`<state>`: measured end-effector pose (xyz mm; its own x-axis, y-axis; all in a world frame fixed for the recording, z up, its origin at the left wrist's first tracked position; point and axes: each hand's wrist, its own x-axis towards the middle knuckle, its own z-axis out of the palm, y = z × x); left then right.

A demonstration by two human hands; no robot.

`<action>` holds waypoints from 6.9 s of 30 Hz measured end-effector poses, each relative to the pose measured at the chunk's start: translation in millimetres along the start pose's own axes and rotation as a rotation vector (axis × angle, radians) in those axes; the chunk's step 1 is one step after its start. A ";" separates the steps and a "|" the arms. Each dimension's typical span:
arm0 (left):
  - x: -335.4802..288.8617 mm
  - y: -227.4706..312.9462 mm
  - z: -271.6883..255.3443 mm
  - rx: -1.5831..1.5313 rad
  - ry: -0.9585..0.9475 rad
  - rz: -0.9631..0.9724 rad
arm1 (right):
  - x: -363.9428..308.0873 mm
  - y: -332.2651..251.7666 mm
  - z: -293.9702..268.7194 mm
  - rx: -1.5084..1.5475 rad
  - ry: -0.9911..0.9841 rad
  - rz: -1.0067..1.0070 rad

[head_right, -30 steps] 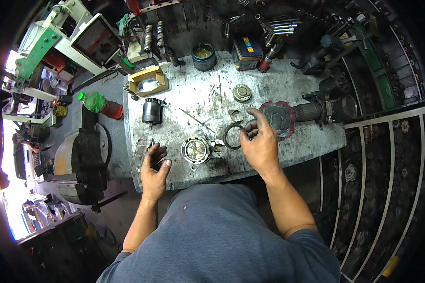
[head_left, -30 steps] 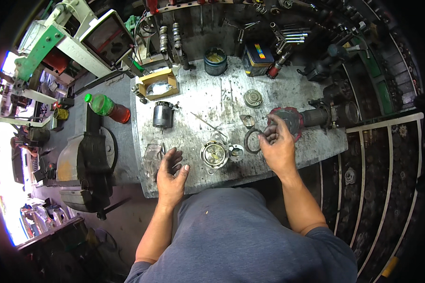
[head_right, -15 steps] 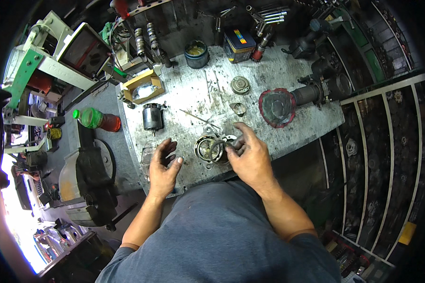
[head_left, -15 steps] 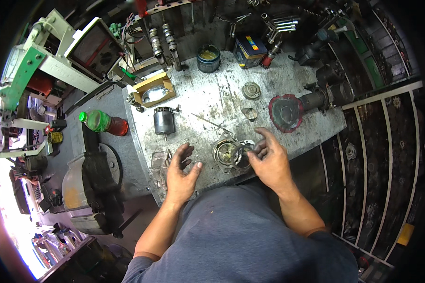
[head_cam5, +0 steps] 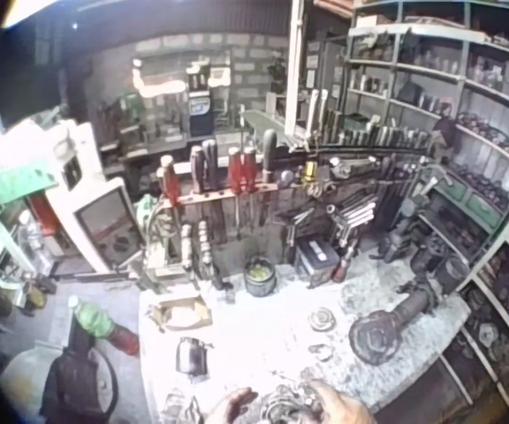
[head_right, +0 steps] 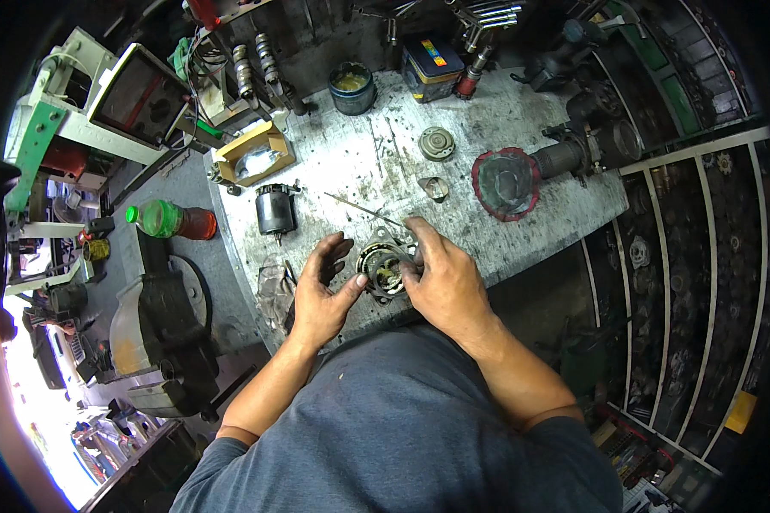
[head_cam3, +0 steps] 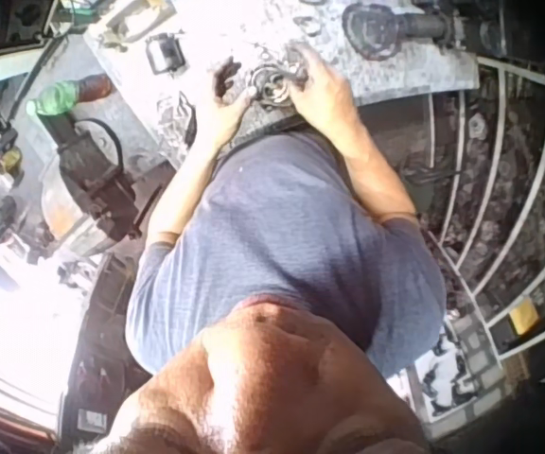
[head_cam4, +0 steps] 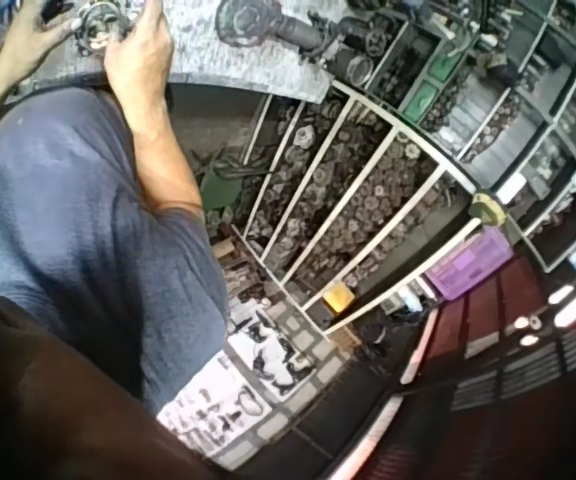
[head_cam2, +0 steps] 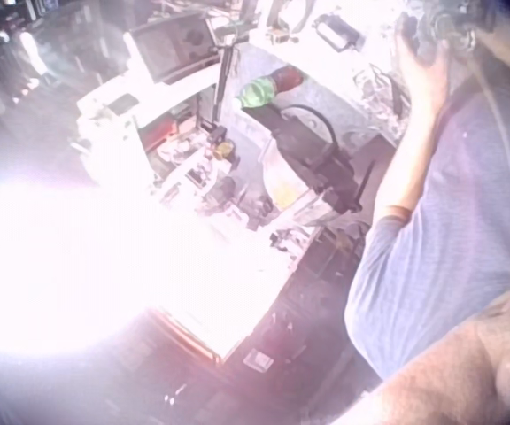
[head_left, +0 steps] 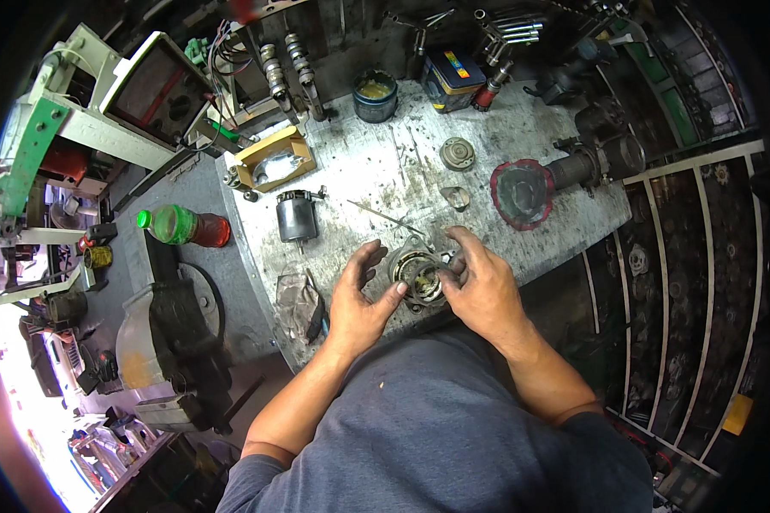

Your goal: The person assembles a small electric motor on a workbench. They place a bearing into the motor housing, insert the rotor, and fit the end cap, using a screwdriver to tighten screws. The person also wipes parts with a cloth and briefly interacts with another person in the workshop.

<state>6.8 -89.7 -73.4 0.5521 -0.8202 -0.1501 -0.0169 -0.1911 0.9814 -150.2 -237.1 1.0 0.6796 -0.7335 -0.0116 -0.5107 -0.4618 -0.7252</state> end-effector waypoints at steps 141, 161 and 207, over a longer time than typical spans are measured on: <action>38.5 -8.8 2.4 -0.175 -0.114 -0.223 | 20.1 13.7 7.6 -0.009 -0.025 0.263; -61.2 -101.9 -65.7 0.733 0.584 -0.325 | 110.6 183.2 -23.4 0.015 -0.087 0.080; -68.4 -97.2 -142.8 0.761 0.603 -0.167 | 88.1 37.7 -34.5 0.768 -0.860 -0.430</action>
<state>89.7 62.0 -141.5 0.9254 -0.3788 0.0142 -0.3156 -0.7491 0.5825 -127.7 -336.3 -3.6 0.9902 0.1076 0.0892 0.0852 0.0413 -0.9955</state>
